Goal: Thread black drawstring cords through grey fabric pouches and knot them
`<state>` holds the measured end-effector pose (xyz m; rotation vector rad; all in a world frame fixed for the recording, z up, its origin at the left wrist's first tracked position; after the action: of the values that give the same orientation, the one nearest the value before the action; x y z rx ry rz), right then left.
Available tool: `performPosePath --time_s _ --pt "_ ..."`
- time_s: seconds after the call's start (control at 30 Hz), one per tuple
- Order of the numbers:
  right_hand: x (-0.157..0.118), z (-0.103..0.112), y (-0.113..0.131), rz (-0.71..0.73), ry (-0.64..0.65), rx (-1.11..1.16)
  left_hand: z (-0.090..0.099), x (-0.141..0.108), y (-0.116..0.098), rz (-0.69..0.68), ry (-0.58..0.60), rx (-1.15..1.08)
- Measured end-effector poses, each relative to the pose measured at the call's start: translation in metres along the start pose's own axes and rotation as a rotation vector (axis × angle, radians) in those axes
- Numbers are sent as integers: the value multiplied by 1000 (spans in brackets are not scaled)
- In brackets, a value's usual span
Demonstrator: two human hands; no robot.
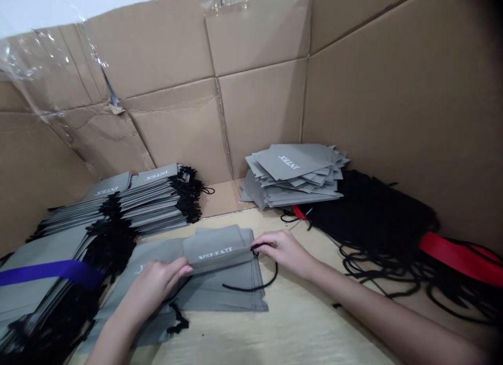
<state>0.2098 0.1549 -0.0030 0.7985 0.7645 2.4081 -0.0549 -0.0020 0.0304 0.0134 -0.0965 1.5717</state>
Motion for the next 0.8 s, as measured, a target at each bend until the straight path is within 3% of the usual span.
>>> performPosePath --time_s 0.3,0.43,0.57,0.7,0.8 --pt "5 -2 -15 -135 -127 110 6 -2 5 -18 92 -100" --pt "1 13 -9 -74 -40 45 12 -7 3 15 115 -6" --pt "-8 44 -6 70 96 -255 13 -8 -13 13 26 85" --pt "-14 61 -22 9 264 -315 0 3 -44 -161 16 90" --pt "-13 59 -31 64 258 -352 -11 15 -68 -351 5 70"
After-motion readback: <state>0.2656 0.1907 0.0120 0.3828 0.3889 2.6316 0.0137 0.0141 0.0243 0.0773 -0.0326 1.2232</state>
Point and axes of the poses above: each hand's wrist, its own x-axis towards the middle knuckle, its own z-axis out of the back of the hand, y = z × x, the point moved 1 cm from there along x, towards the middle knuckle, and after that the axes turned 4 degrees about -x, right-handed, at the moved point
